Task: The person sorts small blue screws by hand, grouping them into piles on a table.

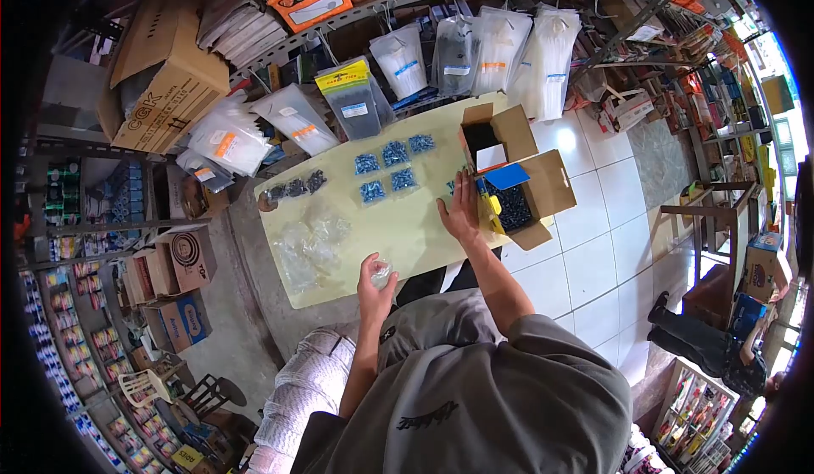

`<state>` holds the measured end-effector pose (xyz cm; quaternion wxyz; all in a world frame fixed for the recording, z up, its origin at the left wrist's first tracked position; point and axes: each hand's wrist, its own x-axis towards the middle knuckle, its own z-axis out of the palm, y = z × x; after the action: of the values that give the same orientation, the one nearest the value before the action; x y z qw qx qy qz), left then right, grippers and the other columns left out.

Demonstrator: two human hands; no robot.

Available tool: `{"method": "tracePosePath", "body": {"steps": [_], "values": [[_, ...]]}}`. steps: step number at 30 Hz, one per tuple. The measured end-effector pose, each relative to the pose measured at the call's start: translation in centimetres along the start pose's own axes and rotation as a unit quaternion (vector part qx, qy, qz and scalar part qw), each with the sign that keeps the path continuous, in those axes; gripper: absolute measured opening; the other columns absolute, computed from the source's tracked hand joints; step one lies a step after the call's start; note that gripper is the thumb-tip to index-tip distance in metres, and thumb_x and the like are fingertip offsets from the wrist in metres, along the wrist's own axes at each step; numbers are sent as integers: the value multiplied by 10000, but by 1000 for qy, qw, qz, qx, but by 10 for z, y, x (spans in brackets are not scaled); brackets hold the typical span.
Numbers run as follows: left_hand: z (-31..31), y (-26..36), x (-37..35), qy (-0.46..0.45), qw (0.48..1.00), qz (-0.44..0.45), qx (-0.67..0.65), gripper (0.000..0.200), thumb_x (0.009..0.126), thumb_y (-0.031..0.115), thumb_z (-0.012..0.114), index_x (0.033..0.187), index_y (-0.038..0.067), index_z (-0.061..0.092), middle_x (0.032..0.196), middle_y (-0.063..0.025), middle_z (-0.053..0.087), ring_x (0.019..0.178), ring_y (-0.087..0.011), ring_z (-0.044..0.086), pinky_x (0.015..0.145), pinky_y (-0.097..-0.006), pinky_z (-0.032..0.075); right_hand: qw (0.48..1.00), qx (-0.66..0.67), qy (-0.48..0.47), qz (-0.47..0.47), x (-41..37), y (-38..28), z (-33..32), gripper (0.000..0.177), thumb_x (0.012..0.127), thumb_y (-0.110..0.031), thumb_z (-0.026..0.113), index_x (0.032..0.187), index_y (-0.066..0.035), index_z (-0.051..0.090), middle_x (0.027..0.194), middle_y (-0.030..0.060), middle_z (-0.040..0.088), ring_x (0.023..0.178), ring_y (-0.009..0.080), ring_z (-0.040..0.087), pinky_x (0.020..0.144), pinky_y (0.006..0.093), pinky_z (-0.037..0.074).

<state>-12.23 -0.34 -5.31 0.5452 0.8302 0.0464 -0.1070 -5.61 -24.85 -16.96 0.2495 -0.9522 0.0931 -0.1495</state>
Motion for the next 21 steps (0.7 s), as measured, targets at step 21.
{"method": "tracePosePath", "body": {"steps": [21], "values": [[-3,-21,-13,-8,999,-41,7,553,754,60,739,1251,84,498,953,-53,597,937,-177,568,872,-321,452,998,58,-20,17,20,13,22,387,869,-116,583,1217,41,518,1265,214,485,1210,376,446,1042,435,364]]}}
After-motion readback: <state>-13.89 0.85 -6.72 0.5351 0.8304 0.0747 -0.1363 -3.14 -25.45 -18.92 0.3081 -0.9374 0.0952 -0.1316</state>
